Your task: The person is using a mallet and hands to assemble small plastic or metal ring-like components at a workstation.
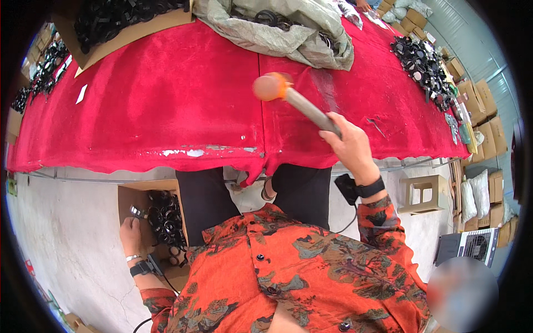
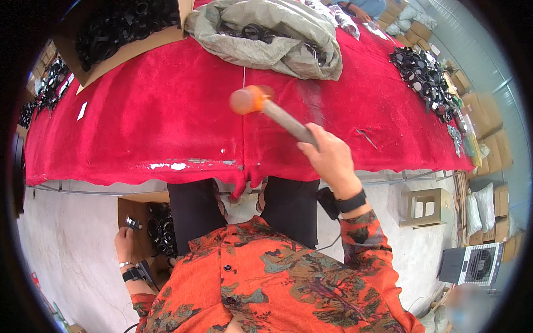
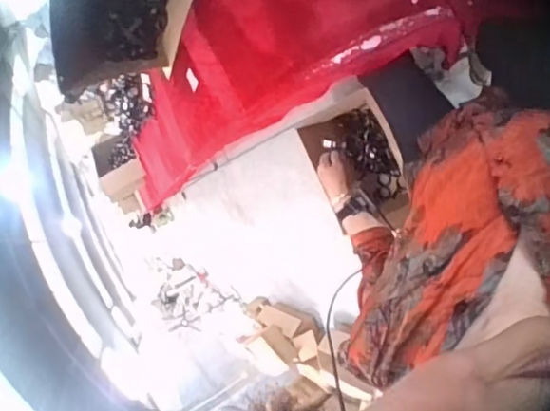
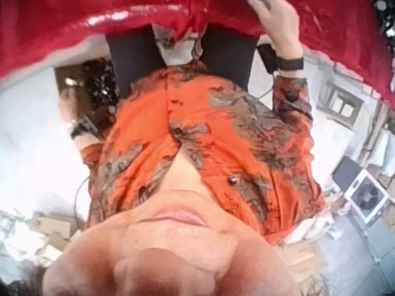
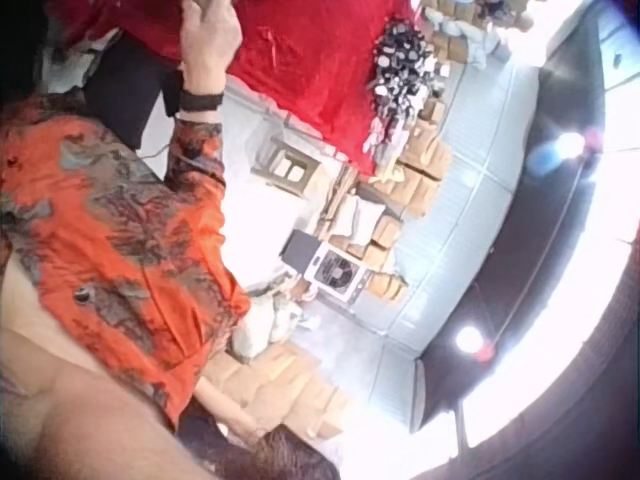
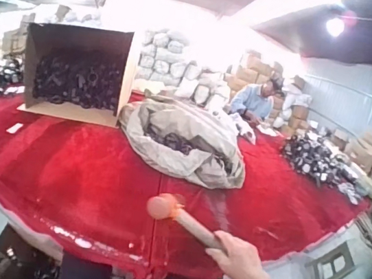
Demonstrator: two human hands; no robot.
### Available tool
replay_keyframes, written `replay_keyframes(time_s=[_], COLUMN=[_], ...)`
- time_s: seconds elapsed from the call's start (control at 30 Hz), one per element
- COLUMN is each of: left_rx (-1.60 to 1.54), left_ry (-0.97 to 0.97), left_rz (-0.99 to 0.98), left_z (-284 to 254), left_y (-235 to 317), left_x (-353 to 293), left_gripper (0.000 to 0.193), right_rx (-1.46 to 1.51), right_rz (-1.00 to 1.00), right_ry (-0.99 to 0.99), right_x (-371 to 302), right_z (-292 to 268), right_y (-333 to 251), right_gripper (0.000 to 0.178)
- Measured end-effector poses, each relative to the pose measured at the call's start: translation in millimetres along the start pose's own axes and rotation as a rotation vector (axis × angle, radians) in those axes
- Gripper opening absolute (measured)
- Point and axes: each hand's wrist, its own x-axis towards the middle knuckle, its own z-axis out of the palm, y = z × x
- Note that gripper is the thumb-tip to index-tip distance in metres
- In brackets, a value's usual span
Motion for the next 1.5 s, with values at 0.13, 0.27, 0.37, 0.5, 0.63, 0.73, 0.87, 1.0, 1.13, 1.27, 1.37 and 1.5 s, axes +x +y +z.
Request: replay_keyframes(time_s=[0.13,0.27,0.37,0.5,0.63,0.73,0.87,1.0,1.13,1.27,1.37,1.5], left_rx=[-0.048,-0.141,-0.170,-0.365,-0.424,-0.415,-0.391,-0.234,0.131,0.309,0.292,0.290], left_ry=[0.167,0.035,0.124,0.132,0.133,0.174,0.223,0.310,0.392,0.250,0.250,0.244], left_rz=[0.095,0.043,0.069,0.228,0.419,0.572,0.787,0.962,0.916,0.782,0.769,0.757], left_z=[42.6,26.9,22.1,15.2,11.7,4.9,-21.0,-21.3,4.3,31.6,27.4,25.9], left_y=[-52.1,30.9,56.6,105.0,150.4,182.7,236.1,268.2,259.9,250.7,254.3,256.1], left_x=[0.3,5.0,12.2,16.4,8.6,9.5,21.9,59.1,95.4,107.5,104.6,103.8], left_gripper=[0.025,0.022,0.017,0.011,0.008,0.005,0.005,0.021,0.040,0.051,0.051,0.050], right_rx=[-0.186,-0.396,-0.464,-0.469,-0.172,-0.110,-0.262,-0.259,-0.269,-0.277,-0.279,-0.268], right_rz=[0.108,0.317,0.408,0.272,0.024,-0.021,0.080,0.071,0.070,0.086,0.099,0.104], right_ry=[0.102,0.200,0.232,0.355,0.334,0.255,0.259,0.280,0.270,0.268,0.261,0.250], right_x=[-6.8,-21.9,-19.6,-4.8,14.6,1.6,-16.0,-16.8,-14.8,-17.6,-17.0,-16.4], right_z=[-24.7,-43.4,-38.9,-24.3,4.0,35.3,49.7,50.5,52.2,51.5,51.8,52.6], right_y=[28.1,76.3,125.1,162.5,112.0,92.1,78.3,78.3,76.1,77.2,76.1,75.9], right_gripper=[0.041,0.043,0.041,0.035,0.028,0.029,0.035,0.034,0.034,0.035,0.035,0.035])
